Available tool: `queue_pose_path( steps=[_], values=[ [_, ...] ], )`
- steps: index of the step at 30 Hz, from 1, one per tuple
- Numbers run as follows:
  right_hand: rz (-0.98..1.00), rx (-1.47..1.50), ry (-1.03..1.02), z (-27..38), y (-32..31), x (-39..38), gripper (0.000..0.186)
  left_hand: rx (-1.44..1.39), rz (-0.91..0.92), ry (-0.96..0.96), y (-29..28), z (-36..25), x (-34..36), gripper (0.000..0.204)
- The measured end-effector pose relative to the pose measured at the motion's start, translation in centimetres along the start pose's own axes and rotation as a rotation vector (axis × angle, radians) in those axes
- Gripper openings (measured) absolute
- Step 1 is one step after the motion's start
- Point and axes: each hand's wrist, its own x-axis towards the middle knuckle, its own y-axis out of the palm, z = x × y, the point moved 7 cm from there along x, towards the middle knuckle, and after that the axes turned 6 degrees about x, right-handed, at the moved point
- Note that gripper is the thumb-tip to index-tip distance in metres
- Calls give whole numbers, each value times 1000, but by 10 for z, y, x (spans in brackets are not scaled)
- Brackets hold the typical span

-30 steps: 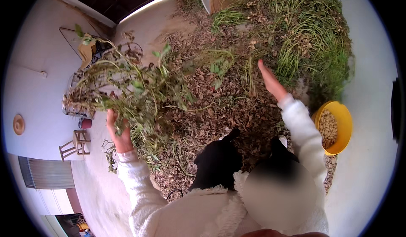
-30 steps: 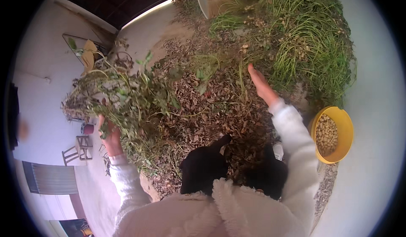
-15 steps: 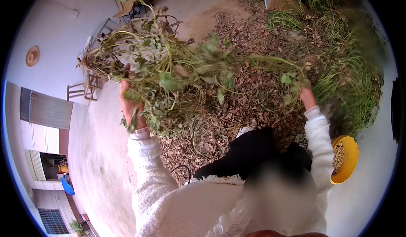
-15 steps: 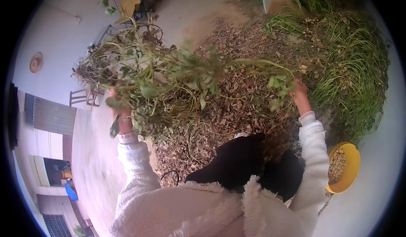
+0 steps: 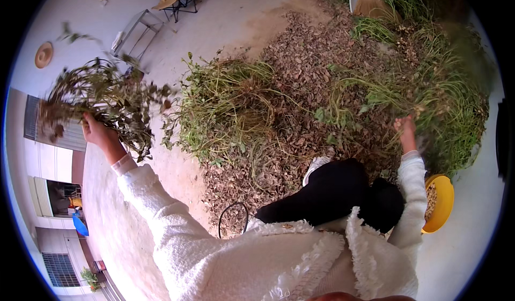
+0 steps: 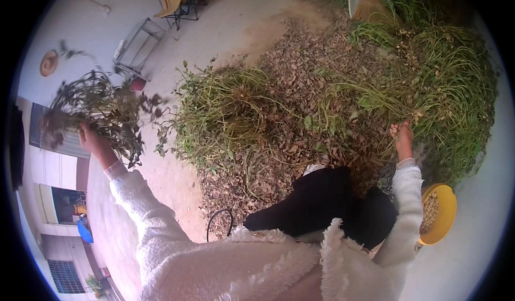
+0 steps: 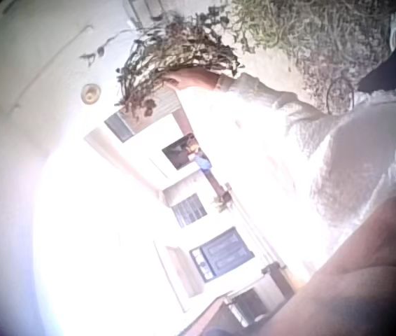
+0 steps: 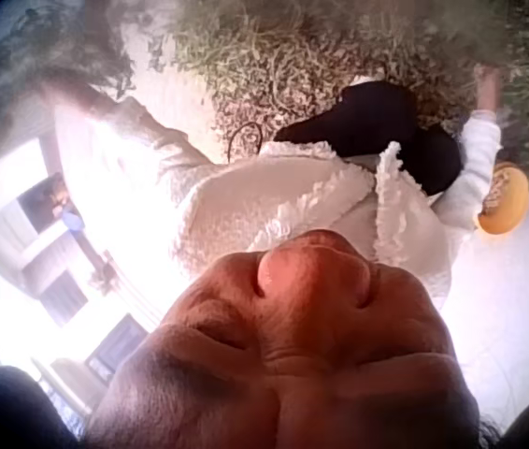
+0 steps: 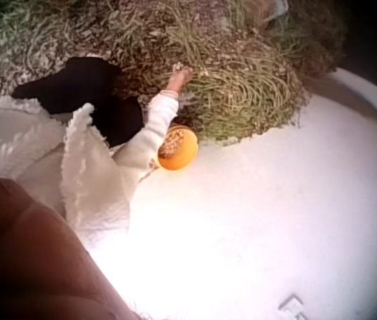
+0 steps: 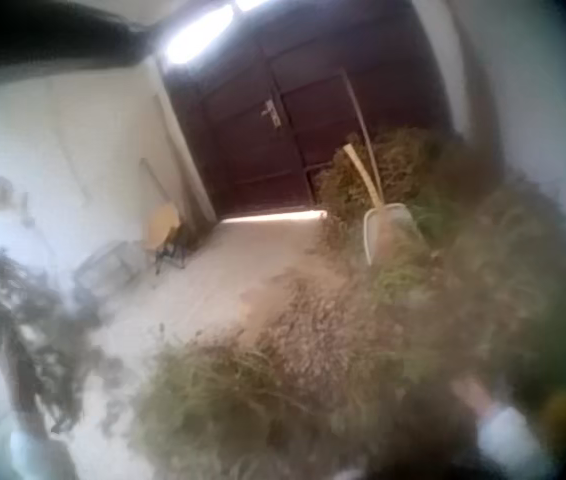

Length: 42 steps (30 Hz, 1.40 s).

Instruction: The person sits on the ground and manually shells peanuts by hand. They pick up peanut pods from a large pile of plant debris, break open the shells, and drop the kernels into a yellow bucket placed nearby.

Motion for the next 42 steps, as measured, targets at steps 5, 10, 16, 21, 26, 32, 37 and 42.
queue_pose_path(
  steps=[5,10,16,21,26,32,37,42],
  values=[
    [-24,-234,-184,4,-24,-26,24,810,607,600,104,98,-83,22],
    [-36,-941,-610,27,-26,-58,55,1268,1268,591,138,297,-286,72],
    [-118,-1322,-755,54,-49,-85,43,1653,1468,172,141,306,-354,119],
    [-91,-1250,-712,41,-14,-102,30,1378,1294,616,220,94,-377,39],
    [-64,-1197,-585,23,-8,-106,27,137,1950,400,344,-78,-627,45],
    [69,-1165,-589,12,-7,-94,45,109,2493,280,409,-113,-878,108],
    [329,-428,41,2,-36,-113,58,-88,2516,-493,402,-97,-909,67],
    [381,-186,353,-17,-50,-115,62,-274,2269,-914,402,-68,-884,39]
  ],
)
